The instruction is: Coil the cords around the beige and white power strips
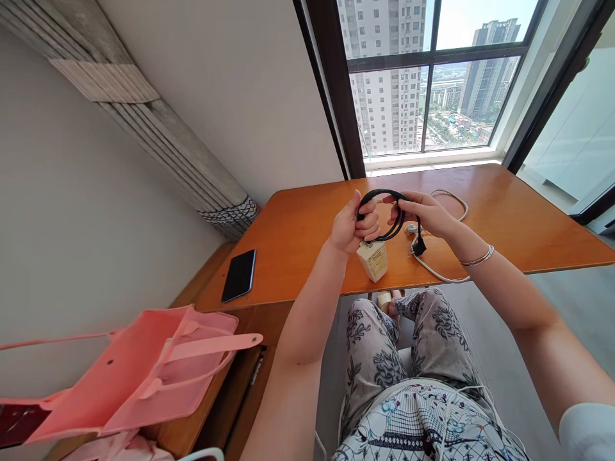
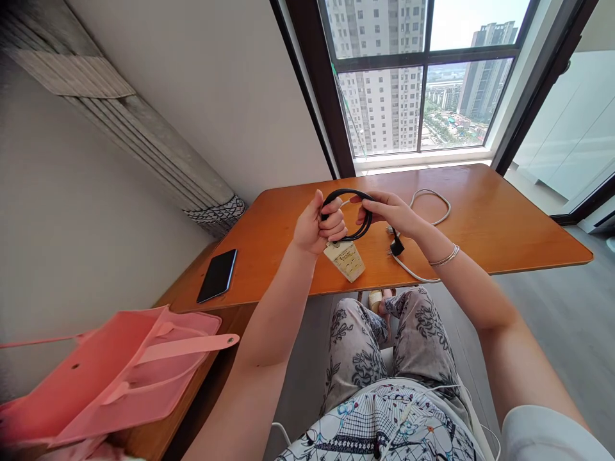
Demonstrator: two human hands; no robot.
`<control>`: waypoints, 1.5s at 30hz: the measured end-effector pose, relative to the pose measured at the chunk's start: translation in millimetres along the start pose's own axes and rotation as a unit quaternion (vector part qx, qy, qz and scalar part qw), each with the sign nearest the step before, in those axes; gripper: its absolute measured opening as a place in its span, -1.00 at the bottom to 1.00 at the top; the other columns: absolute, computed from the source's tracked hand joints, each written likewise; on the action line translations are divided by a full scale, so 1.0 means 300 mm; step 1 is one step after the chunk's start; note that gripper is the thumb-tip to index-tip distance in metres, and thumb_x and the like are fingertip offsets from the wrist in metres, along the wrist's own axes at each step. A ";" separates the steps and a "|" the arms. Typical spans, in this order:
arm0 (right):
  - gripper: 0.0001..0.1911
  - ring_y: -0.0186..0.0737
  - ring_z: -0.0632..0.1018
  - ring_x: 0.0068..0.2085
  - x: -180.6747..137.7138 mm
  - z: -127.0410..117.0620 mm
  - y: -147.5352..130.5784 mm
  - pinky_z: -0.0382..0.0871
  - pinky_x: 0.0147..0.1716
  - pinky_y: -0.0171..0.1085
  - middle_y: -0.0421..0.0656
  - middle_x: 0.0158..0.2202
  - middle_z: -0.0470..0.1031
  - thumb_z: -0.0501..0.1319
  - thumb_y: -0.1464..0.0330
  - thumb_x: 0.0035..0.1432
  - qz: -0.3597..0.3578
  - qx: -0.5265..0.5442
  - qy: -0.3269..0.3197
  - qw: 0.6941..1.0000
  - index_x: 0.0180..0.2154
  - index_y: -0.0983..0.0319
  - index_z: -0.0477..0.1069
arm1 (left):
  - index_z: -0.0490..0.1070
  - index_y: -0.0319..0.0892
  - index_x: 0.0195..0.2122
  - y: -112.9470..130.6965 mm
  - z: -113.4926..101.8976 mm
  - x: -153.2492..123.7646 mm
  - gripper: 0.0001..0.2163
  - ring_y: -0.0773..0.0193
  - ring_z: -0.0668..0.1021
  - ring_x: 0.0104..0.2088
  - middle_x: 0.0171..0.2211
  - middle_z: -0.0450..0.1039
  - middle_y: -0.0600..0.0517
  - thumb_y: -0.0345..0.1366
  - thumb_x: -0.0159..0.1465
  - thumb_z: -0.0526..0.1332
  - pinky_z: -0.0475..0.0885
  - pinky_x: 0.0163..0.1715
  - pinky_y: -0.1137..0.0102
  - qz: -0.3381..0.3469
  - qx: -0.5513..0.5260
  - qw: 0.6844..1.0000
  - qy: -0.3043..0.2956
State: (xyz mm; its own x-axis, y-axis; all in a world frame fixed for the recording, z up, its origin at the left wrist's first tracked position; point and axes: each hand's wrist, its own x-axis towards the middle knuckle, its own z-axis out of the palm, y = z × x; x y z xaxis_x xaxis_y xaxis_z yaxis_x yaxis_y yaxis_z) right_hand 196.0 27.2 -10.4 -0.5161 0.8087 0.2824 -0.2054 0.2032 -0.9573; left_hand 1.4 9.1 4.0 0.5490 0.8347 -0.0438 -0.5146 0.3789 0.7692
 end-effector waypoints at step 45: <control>-0.58 -0.28 0.51 -0.50 -0.156 0.150 -0.123 0.33 -0.47 -0.31 -0.19 -0.44 0.53 0.23 0.26 0.25 0.127 -0.336 -0.152 0.921 0.11 0.26 0.37 | 0.26 -0.19 -0.47 -0.026 0.011 -0.026 -0.67 0.04 0.54 0.13 0.11 0.47 -0.05 -0.09 0.31 0.24 0.52 -0.09 0.36 0.190 0.021 0.980 0.053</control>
State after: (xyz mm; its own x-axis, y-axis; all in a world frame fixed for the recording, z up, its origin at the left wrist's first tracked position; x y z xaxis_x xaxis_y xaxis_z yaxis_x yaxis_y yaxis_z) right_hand 190.4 -42.9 14.4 -0.7070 0.7055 -0.0490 0.4620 0.4082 -0.7874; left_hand 3.2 -1.6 0.2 0.2500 0.9502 0.1863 -0.6393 0.0175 0.7688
